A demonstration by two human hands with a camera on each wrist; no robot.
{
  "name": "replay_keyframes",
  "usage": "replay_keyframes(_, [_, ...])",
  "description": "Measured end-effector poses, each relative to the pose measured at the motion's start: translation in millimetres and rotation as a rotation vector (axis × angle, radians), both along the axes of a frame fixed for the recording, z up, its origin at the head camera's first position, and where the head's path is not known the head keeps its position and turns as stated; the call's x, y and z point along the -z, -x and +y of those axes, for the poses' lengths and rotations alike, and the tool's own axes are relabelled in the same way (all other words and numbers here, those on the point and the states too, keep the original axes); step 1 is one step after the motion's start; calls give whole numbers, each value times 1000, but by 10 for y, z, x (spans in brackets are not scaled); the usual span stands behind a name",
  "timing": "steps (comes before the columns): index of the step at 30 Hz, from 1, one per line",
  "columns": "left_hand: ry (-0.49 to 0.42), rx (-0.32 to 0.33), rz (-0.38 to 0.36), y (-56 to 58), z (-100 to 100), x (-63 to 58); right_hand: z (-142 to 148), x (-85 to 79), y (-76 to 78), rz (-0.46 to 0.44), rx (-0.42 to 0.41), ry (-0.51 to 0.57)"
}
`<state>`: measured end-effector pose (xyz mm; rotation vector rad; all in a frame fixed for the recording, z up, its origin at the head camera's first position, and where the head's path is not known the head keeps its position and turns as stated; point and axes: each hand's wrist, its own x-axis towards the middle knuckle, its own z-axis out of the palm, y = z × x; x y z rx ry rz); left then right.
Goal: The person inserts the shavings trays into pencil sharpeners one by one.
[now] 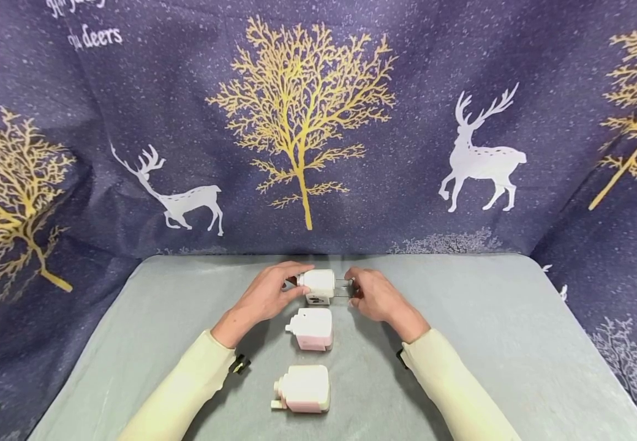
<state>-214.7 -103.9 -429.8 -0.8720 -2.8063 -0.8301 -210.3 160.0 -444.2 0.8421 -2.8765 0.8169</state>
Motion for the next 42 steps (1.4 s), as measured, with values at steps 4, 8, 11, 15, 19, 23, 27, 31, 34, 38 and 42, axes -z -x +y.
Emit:
replay_keyframes(4, [14,-7,4,2,10,2,-22,8,20,4,-4,-1])
replay_keyframes(8, [22,-7,7,-1,11,-3,-41,5,28,1,0,-8])
replay_keyframes(11, [21,-6,7,-3,10,-7,-55,1,31,4,-3,-9])
replay_keyframes(15, [22,-5,3,-3,8,-8,-71,6,33,7,-13,-2])
replay_keyframes(19, [19,-1,1,-5,5,-3,-86,13,29,-4,-16,8])
replay_keyframes(23, [18,2,-2,-8,6,2,-107,14,23,-16,-11,12])
replay_keyframes(27, [22,1,-6,-11,8,6,-131,11,22,-21,-10,8])
replay_keyframes(31, [20,0,-3,-11,9,7,-150,6,26,-24,-15,15])
replay_keyframes(34, [18,-2,6,-9,9,10,-161,-1,28,-22,-18,23])
replay_keyframes(38, [20,-4,10,-4,7,16,-167,-4,25,-14,-20,24])
replay_keyframes(42, [13,3,14,4,-2,22,-182,-14,28,-13,-19,21])
